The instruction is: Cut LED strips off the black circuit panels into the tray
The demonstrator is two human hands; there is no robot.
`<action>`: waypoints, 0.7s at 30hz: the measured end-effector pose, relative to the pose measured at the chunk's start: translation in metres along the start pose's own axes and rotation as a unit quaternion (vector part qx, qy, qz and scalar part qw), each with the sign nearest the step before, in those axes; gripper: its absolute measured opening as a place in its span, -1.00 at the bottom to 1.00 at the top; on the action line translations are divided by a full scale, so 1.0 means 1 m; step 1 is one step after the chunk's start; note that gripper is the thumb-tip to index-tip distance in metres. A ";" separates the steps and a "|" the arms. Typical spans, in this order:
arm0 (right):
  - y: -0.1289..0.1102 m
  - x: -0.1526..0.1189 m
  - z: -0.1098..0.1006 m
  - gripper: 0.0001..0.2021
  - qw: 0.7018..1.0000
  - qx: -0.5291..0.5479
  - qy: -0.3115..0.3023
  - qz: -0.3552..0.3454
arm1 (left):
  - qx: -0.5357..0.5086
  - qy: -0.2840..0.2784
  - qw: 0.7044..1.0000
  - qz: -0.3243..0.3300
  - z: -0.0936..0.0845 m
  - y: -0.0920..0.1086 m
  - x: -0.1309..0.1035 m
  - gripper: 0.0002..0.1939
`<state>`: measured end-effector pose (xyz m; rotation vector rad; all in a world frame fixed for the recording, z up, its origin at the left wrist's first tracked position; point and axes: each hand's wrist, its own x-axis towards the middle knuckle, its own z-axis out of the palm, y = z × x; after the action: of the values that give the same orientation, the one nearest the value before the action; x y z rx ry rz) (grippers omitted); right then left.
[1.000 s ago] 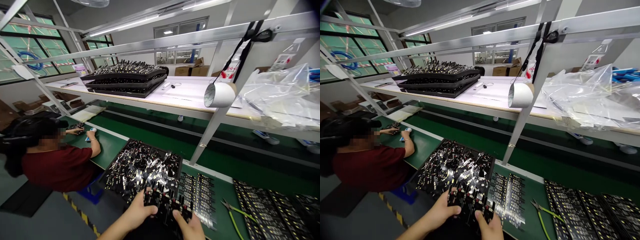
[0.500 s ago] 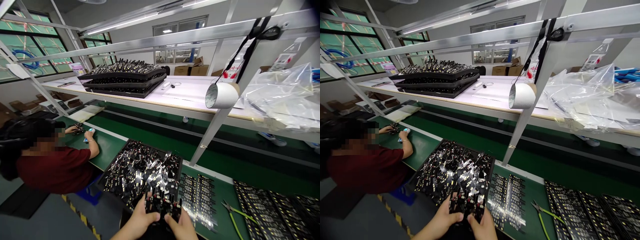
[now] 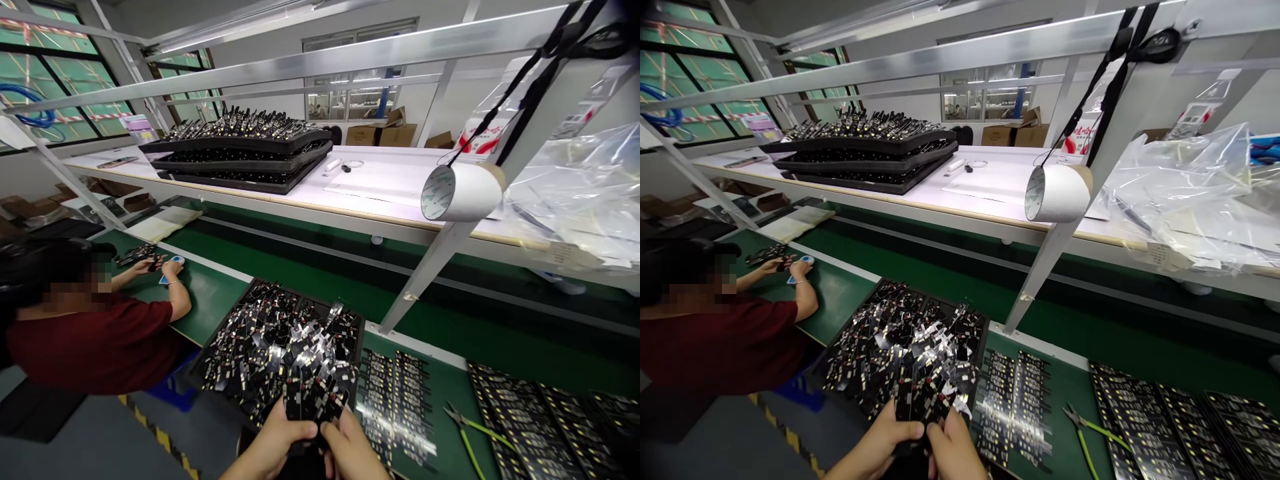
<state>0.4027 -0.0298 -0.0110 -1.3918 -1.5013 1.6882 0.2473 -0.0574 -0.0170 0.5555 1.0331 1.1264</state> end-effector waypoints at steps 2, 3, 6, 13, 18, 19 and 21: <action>0.007 0.008 0.004 -0.61 1.000 -0.008 0.001 0.023 | 0.029 -0.007 0.999 0.021 -0.003 0.000 0.008 -0.49; 0.010 0.012 0.005 -0.61 0.999 -0.029 0.024 0.010 | 0.047 -0.001 0.998 0.035 -0.005 0.000 0.013 -0.48; 0.010 0.023 0.004 -0.68 0.987 -0.110 0.107 -0.053 | 0.111 0.061 0.989 0.081 -0.010 0.000 0.027 -0.44; -0.009 0.056 0.004 -0.75 0.958 -0.211 0.175 -0.082 | 0.252 0.131 0.948 0.144 -0.018 0.014 0.066 -0.52; -0.018 0.085 0.007 -0.76 0.953 -0.194 0.229 -0.052 | 0.337 0.119 0.920 0.160 -0.022 0.036 0.100 -0.60; -0.021 0.089 0.007 -0.76 0.954 -0.181 0.234 -0.053 | 0.348 0.115 0.916 0.166 -0.022 0.039 0.105 -0.61; -0.025 0.095 0.004 -0.73 0.958 -0.155 0.236 -0.047 | 0.367 0.108 0.906 0.182 -0.021 0.041 0.114 -0.60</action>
<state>0.3579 0.0570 -0.0232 -1.7017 -1.5551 0.9902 0.2175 0.0599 -0.0373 1.2874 1.6042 1.1138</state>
